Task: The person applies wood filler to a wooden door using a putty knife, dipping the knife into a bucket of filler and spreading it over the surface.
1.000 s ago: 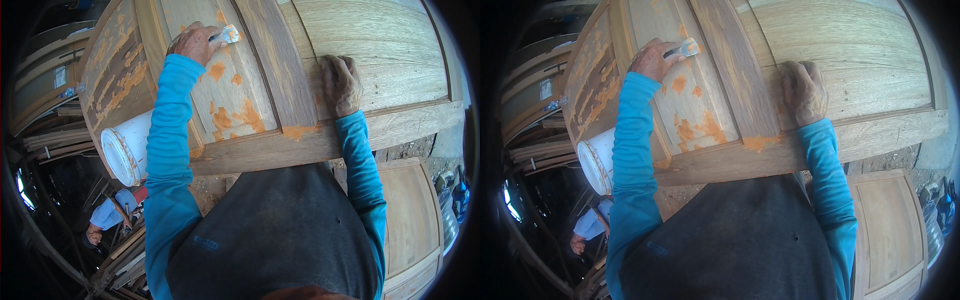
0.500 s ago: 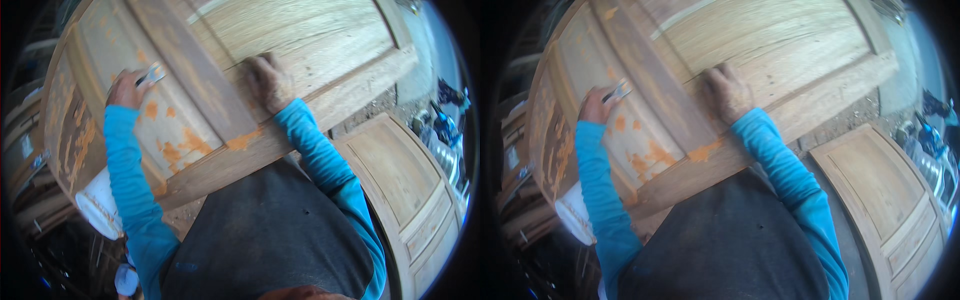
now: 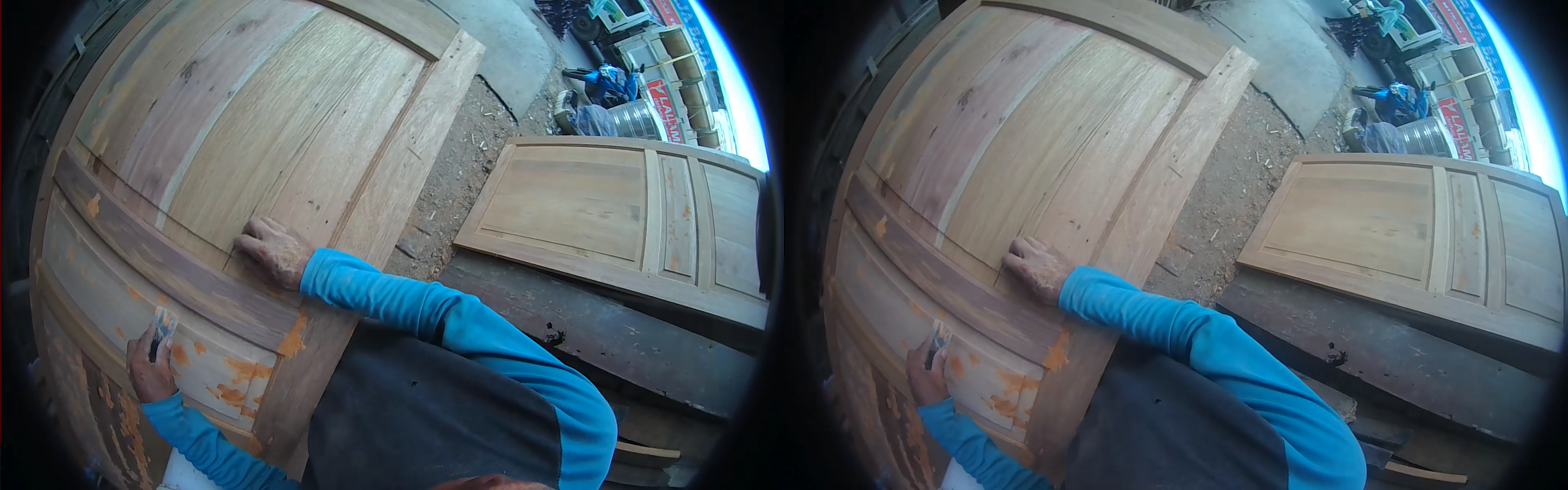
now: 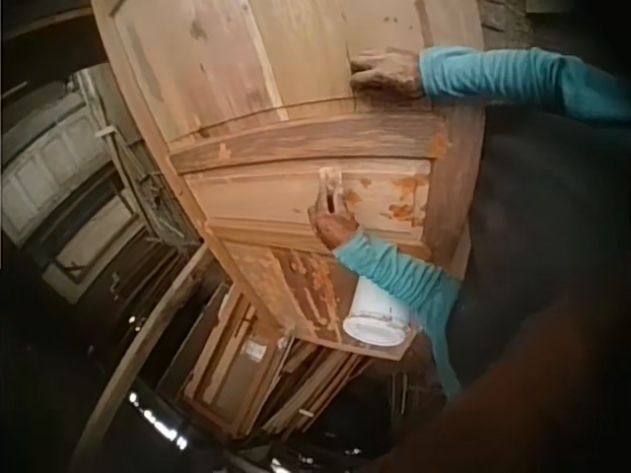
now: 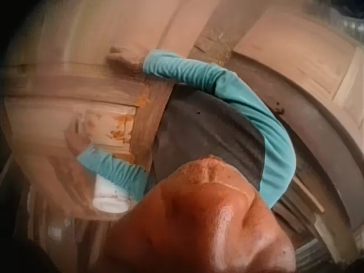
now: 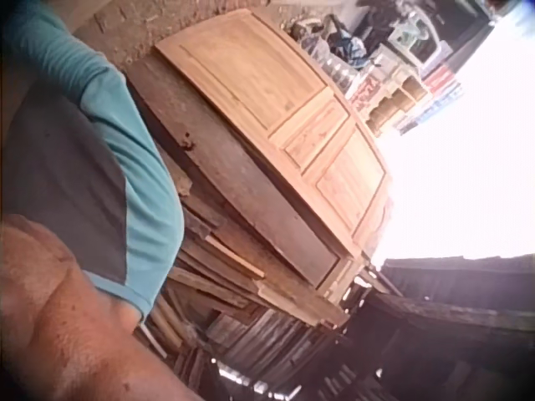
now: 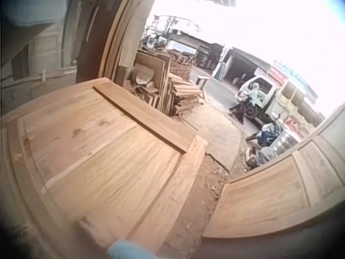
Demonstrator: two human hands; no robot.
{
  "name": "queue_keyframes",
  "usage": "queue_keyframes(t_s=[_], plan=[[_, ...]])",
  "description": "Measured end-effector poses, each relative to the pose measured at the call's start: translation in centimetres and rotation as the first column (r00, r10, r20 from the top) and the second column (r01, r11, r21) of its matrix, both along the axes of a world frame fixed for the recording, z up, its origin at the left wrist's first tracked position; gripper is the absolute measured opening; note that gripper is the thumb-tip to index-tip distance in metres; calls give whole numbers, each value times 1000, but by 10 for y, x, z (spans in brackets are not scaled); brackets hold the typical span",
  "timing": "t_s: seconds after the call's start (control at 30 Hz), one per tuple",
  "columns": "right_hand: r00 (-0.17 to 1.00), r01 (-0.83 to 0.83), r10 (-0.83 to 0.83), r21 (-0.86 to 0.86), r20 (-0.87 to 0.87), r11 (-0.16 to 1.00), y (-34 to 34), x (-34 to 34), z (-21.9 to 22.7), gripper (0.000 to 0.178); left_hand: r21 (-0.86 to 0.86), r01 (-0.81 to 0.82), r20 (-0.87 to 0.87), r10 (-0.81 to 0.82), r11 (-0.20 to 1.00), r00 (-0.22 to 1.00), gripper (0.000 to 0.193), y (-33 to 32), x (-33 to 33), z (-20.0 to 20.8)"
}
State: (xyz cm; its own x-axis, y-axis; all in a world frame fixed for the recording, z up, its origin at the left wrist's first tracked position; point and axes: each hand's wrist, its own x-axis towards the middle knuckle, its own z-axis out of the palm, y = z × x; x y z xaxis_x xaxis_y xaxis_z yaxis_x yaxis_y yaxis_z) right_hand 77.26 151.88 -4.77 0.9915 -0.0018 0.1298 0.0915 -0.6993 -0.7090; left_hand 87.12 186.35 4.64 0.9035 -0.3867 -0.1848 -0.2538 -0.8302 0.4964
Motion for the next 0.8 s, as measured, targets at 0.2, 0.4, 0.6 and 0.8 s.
queue_keyframes(t_s=[0.2, 0.4, 0.6, 0.8], plan=[[974, 205, -204, 9, 95, 979, 5, -1, 10, 18, 52, -43, 75, 39, 998, 996, 44, -22, -57, 12], [975, 195, -185, -78, 122, 978, 15, -1, 6, 19, -51, -92, 22, 93, 994, 995, 45, -10, -105, -4], [973, 191, -177, -84, 147, 978, 15, 0, 6, 18, -6, -14, 121, 15, 1000, 993, 45, -16, -99, -24], [976, 192, -187, -39, 110, 981, 8, -4, 7, 16, -78, 24, 99, -16, 997, 995, 40, -24, -84, -33]])
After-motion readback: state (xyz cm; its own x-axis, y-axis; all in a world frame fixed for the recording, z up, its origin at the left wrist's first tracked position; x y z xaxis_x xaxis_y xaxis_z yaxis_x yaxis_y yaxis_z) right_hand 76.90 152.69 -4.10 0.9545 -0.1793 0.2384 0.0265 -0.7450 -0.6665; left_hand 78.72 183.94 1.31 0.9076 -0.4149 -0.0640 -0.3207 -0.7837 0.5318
